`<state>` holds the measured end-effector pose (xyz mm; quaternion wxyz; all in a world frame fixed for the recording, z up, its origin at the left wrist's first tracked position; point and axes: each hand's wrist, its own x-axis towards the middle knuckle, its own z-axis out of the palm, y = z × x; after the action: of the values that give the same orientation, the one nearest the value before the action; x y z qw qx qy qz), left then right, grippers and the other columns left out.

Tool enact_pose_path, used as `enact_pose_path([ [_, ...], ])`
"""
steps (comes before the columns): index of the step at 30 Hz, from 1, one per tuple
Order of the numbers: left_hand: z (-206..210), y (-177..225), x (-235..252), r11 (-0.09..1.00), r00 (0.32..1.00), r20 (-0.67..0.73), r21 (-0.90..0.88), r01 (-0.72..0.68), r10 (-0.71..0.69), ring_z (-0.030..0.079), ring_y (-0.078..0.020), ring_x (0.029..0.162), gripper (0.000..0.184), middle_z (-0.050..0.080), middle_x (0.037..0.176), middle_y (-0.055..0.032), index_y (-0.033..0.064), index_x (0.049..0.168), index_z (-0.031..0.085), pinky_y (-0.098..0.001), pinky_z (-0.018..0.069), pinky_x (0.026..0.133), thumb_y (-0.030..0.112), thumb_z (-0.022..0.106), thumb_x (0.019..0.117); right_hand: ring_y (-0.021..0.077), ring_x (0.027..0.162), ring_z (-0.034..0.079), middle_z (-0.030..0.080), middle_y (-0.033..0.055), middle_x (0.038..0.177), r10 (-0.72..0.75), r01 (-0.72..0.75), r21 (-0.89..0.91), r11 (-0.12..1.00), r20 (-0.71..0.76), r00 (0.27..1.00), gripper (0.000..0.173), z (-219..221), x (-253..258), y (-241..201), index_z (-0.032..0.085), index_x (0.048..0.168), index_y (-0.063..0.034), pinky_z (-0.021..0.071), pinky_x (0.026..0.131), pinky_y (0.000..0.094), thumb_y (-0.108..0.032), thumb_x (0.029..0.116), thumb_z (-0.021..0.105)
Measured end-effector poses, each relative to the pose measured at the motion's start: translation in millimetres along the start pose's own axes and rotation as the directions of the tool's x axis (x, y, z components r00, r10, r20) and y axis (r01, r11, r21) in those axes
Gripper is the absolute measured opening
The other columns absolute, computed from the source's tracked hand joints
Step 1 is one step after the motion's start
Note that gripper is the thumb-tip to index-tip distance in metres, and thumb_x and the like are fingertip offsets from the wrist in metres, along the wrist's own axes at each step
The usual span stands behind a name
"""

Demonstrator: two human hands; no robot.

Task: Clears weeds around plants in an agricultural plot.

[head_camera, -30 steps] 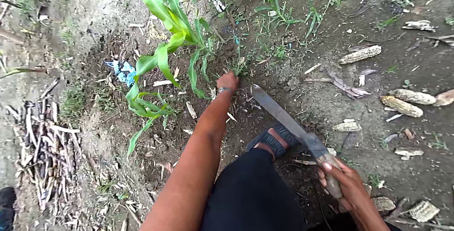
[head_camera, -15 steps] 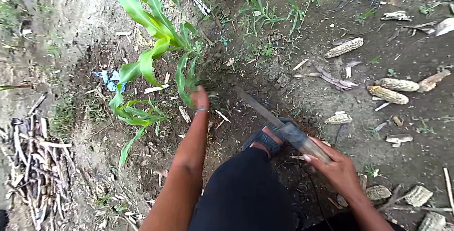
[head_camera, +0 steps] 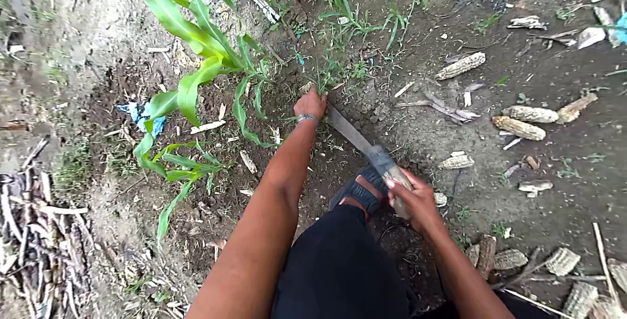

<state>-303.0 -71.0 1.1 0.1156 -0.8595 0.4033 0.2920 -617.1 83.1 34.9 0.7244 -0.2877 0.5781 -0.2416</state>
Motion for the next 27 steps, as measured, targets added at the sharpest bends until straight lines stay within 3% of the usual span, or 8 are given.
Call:
enact_pose_path([
  [4,-8,-75,-1,0.992,0.999,-0.039,0.119,0.039,-0.035,0.065,-0.0545,0.115,0.045,0.069,0.122,-0.0317,0.0063,0.136,0.063,-0.0766,0.0489,0.09,0.035,0.058,0.1024,0.0137,0.052,0.061,0.068,0.0055,0.073,0.112,-0.111,0.034,0.993,-0.03,0.993,0.052,-81,-59,4,0.06,0.133,-0.0009,0.0544,0.046,0.0291,-0.02,0.0855,0.067],
  [7,-17,-156,-26,0.94,0.935,-0.109,-0.087,0.329,-0.337,0.06,-0.056,0.123,0.052,0.063,0.131,-0.0355,-0.0014,0.142,0.056,-0.0757,0.0464,0.098,0.034,0.055,0.1043,0.0122,0.048,0.062,0.07,0.0038,0.069,0.13,-0.131,0.113,0.985,0.015,0.991,0.039,-127,-84,1,0.07,0.12,-0.0098,0.0537,0.043,0.0269,-0.021,0.0821,0.074],
  [9,-17,-184,-36,0.882,0.879,-0.137,-0.199,0.426,-0.456,0.059,-0.0536,0.127,0.056,0.061,0.134,-0.0349,0.0,0.147,0.05,-0.072,0.0454,0.103,0.037,0.051,0.1059,0.0118,0.048,0.061,0.069,0.0029,0.068,0.16,-0.162,0.045,0.986,0.045,0.986,0.041,-116,-74,-8,0.069,0.121,-0.0085,0.0533,0.043,0.0264,-0.023,0.0822,0.073],
  [11,-13,-179,-40,0.9,0.906,-0.142,-0.249,0.358,-0.4,0.059,-0.0548,0.126,0.06,0.062,0.133,-0.0356,0.0013,0.149,0.05,-0.0733,0.0444,0.103,0.044,0.051,0.1068,0.0124,0.052,0.06,0.067,0.0037,0.073,0.197,-0.191,-0.067,0.979,0.089,0.976,0.045,-67,-41,-17,0.063,0.129,-0.004,0.0533,0.046,0.0278,-0.022,0.0879,0.066],
  [15,-8,-103,-39,0.961,0.979,-0.066,-0.216,0.175,-0.193,0.063,-0.052,0.121,0.082,0.067,0.123,-0.0337,-0.0049,0.128,0.066,-0.0734,0.0462,0.1,0.069,0.044,0.1013,0.0156,0.06,0.066,0.072,0.0082,0.084,0.051,-0.018,-0.157,0.987,0.206,0.977,0.046,52,28,-5,0.061,0.133,0.0031,0.0597,0.057,0.0329,-0.017,0.0928,0.071],
  [17,-1,-82,-34,0.981,0.987,-0.015,-0.115,0.159,-0.162,0.064,-0.0488,0.121,0.09,0.067,0.126,-0.0301,0.0009,0.14,0.059,-0.0724,0.0482,0.098,0.078,0.042,0.0967,0.0151,0.061,0.068,0.073,0.0081,0.087,0.021,0.018,-0.194,0.981,0.199,0.98,0.051,74,27,-3,0.06,0.135,0.0023,0.0615,0.058,0.0324,-0.017,0.0903,0.075],
  [22,-1,-71,-23,0.975,0.973,0.066,-0.014,0.222,-0.221,0.064,-0.0477,0.123,0.095,0.066,0.132,-0.0283,0.0082,0.157,0.04,-0.0694,0.0495,0.099,0.078,0.049,0.0938,0.0154,0.054,0.061,0.067,0.0073,0.076,0.166,-0.157,-0.067,0.985,0.14,0.976,0.046,1,-17,-4,0.06,0.131,0.0001,0.054,0.048,0.0306,-0.023,0.0919,0.065],
  [27,7,-74,-19,0.994,0.987,0.113,0.002,0.112,-0.111,0.063,-0.0476,0.124,0.073,0.066,0.131,-0.0288,0.0032,0.147,0.053,-0.0695,0.0494,0.099,0.063,0.038,0.1064,0.0122,0.047,0.061,0.067,0.003,0.065,0.214,-0.216,0.023,0.976,0.065,0.975,0.027,-72,-91,-40,0.065,0.118,-0.0077,0.0513,0.04,0.0269,-0.016,0.0941,0.056],
])
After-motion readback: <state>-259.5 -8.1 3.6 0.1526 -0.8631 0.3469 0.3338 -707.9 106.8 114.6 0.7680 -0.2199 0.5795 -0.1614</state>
